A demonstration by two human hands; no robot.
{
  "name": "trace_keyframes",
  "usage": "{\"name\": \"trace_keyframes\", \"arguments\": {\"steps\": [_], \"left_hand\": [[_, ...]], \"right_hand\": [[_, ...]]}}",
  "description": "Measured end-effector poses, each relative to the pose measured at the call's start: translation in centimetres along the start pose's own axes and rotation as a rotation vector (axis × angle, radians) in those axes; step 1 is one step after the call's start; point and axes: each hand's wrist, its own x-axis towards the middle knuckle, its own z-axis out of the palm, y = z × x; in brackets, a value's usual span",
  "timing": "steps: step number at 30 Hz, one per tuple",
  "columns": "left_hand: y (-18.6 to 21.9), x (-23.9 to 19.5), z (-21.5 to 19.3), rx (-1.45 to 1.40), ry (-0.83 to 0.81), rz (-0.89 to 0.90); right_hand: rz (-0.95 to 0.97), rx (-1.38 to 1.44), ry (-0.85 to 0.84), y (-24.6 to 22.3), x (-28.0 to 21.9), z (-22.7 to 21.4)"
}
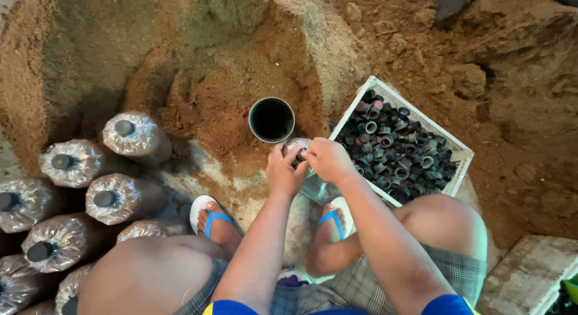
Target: The person sits on the floor and fills clear plastic bottles with brown granular material using a cylindrical metal scoop. They then place a black cap on each bottle and set it aside with others.
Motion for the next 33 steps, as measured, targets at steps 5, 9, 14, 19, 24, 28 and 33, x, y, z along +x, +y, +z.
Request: {"name": "trace_keyframes", "arguments": {"steps": [5,9,14,19,24,28,33], "left_hand": [[-2.2,0.7,3.4,-0.216,-0.021,-0.048],[-1.7,1.1,2.7,-0.163,-0.125,-0.133],[-0.8,0.6,0.6,-0.094,-0.213,-0.183],[0.1,0.3,-1.2,-0.098,-0.26,-0.143],[-2.8,2.3,2.2,-0.229,-0.181,-0.028],[0.6,1.9,-0.7,-0.268,-0.214,-0.081],[0.2,1.3,-1.0,-0.118,-0.218,-0.049]], "right_hand": [[0.077,0.048,-0.005,-0.5,-0.3,0.1],[0.087,-0.063,-0.096,-1.8,0.1,-1.0],[-0.02,-0.126,0.039,1.3,1.2,3.6],[-0.091,-0.087,0.115,1.3,0.4,3.2],[0.252,0.047,-0.003,-3.0,-0.1,-1.8],[0.181,-0.013,-0.144,-4.7,0.1,-2.7],[-0.019,-0.089,-0.03,-0.3,1.5,2.4]]}}
